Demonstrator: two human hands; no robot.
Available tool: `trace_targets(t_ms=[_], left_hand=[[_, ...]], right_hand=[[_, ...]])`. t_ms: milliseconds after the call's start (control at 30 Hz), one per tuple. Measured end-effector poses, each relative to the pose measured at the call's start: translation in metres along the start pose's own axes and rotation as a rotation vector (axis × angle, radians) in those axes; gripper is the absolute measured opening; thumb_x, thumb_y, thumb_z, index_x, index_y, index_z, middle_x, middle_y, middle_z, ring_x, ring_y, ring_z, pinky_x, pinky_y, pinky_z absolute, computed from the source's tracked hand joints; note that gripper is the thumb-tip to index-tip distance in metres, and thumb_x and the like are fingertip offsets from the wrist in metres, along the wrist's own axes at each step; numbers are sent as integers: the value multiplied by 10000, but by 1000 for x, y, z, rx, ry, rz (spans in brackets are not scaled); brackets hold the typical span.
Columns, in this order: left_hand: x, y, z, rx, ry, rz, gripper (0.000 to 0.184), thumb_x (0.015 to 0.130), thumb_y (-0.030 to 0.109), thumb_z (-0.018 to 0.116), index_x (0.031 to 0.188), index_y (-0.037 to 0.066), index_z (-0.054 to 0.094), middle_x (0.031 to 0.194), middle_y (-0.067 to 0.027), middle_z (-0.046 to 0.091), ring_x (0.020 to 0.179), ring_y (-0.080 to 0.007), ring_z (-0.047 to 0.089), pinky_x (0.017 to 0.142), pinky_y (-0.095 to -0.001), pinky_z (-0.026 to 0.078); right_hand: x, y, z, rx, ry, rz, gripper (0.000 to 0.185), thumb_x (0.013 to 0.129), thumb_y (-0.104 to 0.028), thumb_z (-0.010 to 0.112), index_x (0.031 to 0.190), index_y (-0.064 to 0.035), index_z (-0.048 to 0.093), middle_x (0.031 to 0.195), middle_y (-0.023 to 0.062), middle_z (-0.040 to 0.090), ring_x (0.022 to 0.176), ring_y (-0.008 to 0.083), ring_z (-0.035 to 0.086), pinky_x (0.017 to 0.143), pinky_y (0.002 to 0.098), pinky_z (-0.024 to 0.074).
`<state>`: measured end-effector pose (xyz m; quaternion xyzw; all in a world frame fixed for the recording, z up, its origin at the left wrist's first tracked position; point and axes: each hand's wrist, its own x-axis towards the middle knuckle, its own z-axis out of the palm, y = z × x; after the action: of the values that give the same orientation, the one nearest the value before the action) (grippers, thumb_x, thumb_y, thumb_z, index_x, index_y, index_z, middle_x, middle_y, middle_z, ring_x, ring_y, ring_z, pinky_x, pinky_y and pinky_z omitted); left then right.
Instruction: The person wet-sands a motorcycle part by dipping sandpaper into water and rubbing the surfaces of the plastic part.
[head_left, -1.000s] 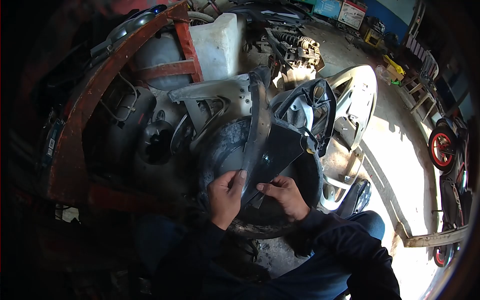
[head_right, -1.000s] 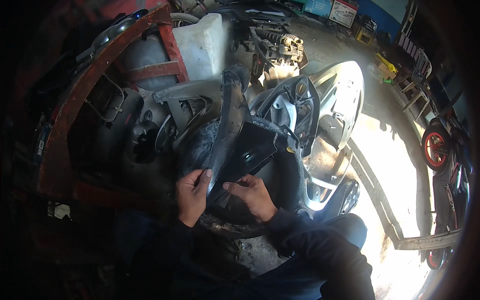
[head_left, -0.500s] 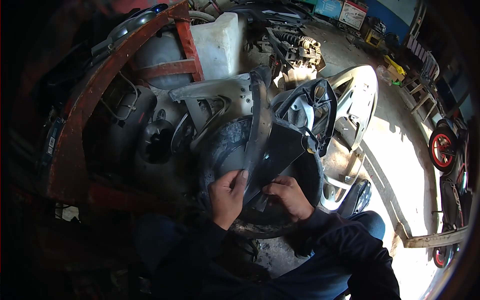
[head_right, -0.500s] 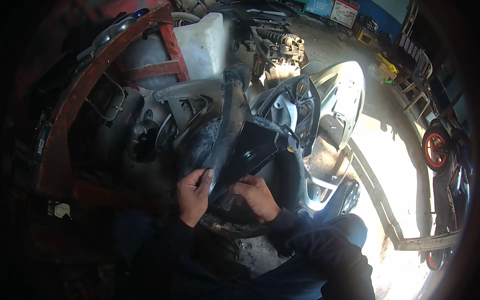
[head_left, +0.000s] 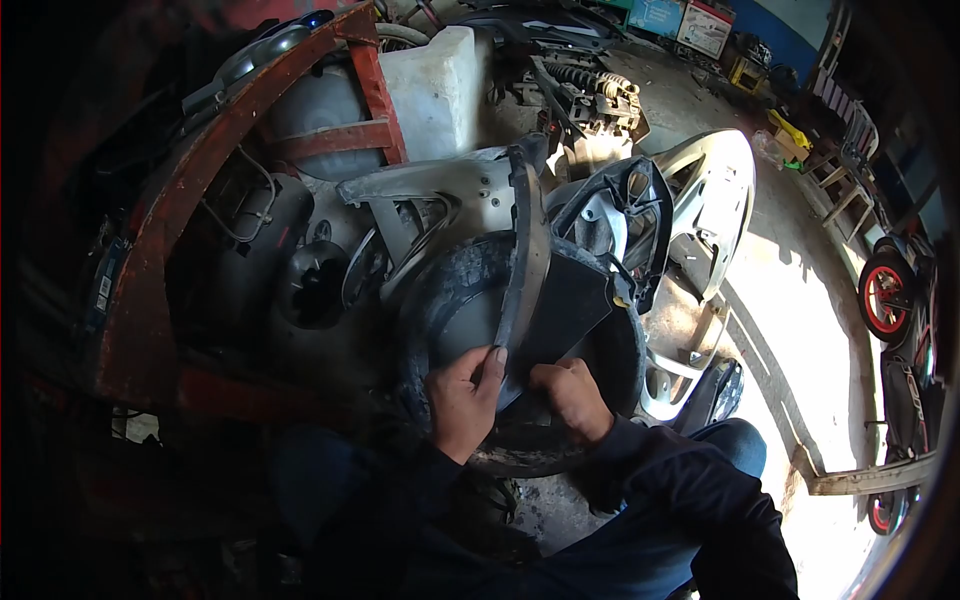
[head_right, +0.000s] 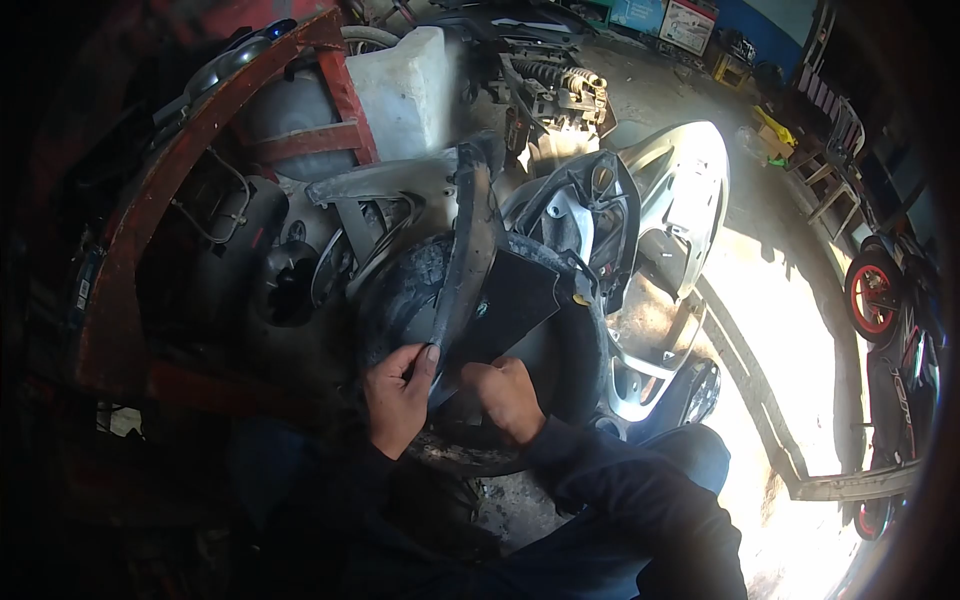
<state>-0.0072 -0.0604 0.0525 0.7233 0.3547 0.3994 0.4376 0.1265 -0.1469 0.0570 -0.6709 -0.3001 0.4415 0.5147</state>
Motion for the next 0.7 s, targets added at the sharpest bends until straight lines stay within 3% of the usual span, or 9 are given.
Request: trace_targets(t_ms=[200, 300, 400, 467, 500, 567, 600, 633, 700], left_hand=[[0, -3, 4, -37, 27, 7, 158, 911, 126, 659, 944, -25, 695, 695, -148, 658, 587, -144, 625, 561, -295, 466], [2, -6, 1, -58, 18, 3, 170, 916, 133, 658, 952, -29, 696, 680, -123, 658, 592, -98, 604, 557, -285, 461], [5, -12, -4, -64, 8, -25, 181, 920, 141, 659, 964, -31, 698, 685, -104, 668, 607, -79, 596, 565, -277, 463], [6, -13, -7, -71, -9, -45, 186, 920, 144, 660, 970, -30, 700, 693, -98, 675, 616, -76, 598, 574, -274, 467], [8, -12, -9, -65, 2, -41, 186, 920, 143, 660, 972, -30, 701, 706, -100, 682, 627, -79, 604, 587, -273, 472], [9, -11, -11, -57, 15, -42, 186, 920, 143, 660, 975, -30, 701, 720, -102, 689, 639, -81, 611, 600, -271, 478], [10, -10, -12, -57, 18, -43, 187, 920, 143, 660, 974, -31, 701, 730, -106, 694, 652, -82, 616, 611, -272, 482], [10, -10, -13, -58, 21, -45, 187, 920, 143, 660, 974, -32, 702, 741, -110, 698, 665, -82, 621, 622, -272, 486], [10, -12, -13, -59, 6, -52, 188, 920, 143, 659, 975, -31, 702, 749, -113, 701, 671, -85, 626, 624, -273, 488]], right_hand=[[0, -3, 1, -11, -2, 77, 261, 755, -164, 599, 599, 45, 600, 533, 36, 551, 473, 104, 491, 449, 316, 354], [-2, 18, 2, -140, -22, -230, 224, 776, -142, 602, 645, 40, 620, 576, 40, 575, 504, 100, 517, 460, 309, 371], [-10, 0, -5, 83, -61, -138, 187, 791, -124, 613, 760, 55, 658, 631, 57, 605, 556, 102, 553, 503, 308, 438], [-7, 0, -13, 197, -154, 152, 222, 809, -155, 634, 874, 53, 678, 675, 100, 636, 571, 172, 603, 583, 329, 505], [-8, 3, -20, 198, -152, 153, 222, 809, -155, 634, 874, 53, 678, 675, 100, 636, 571, 172, 603, 583, 329, 505], [-10, 10, -30, -456, -166, -274, 249, 823, -173, 638, 949, 36, 686, 784, 148, 672, 645, 262, 648, 640, 361, 530], [-20, -5, -29, -449, -177, -138, 206, 816, -152, 660, 957, -2, 670, 889, 162, 659, 742, 327, 655, 673, 386, 528], [-27, -13, -28, -450, -179, -136, 206, 816, -152, 660, 957, -2, 670, 889, 162, 659, 742, 327, 655, 673, 386, 528], [-35, -23, -24, -621, -53, -477, 158, 807, -58, 683, 943, 7, 636, 940, 136, 615, 797, 284, 666, 695, 355, 526]])
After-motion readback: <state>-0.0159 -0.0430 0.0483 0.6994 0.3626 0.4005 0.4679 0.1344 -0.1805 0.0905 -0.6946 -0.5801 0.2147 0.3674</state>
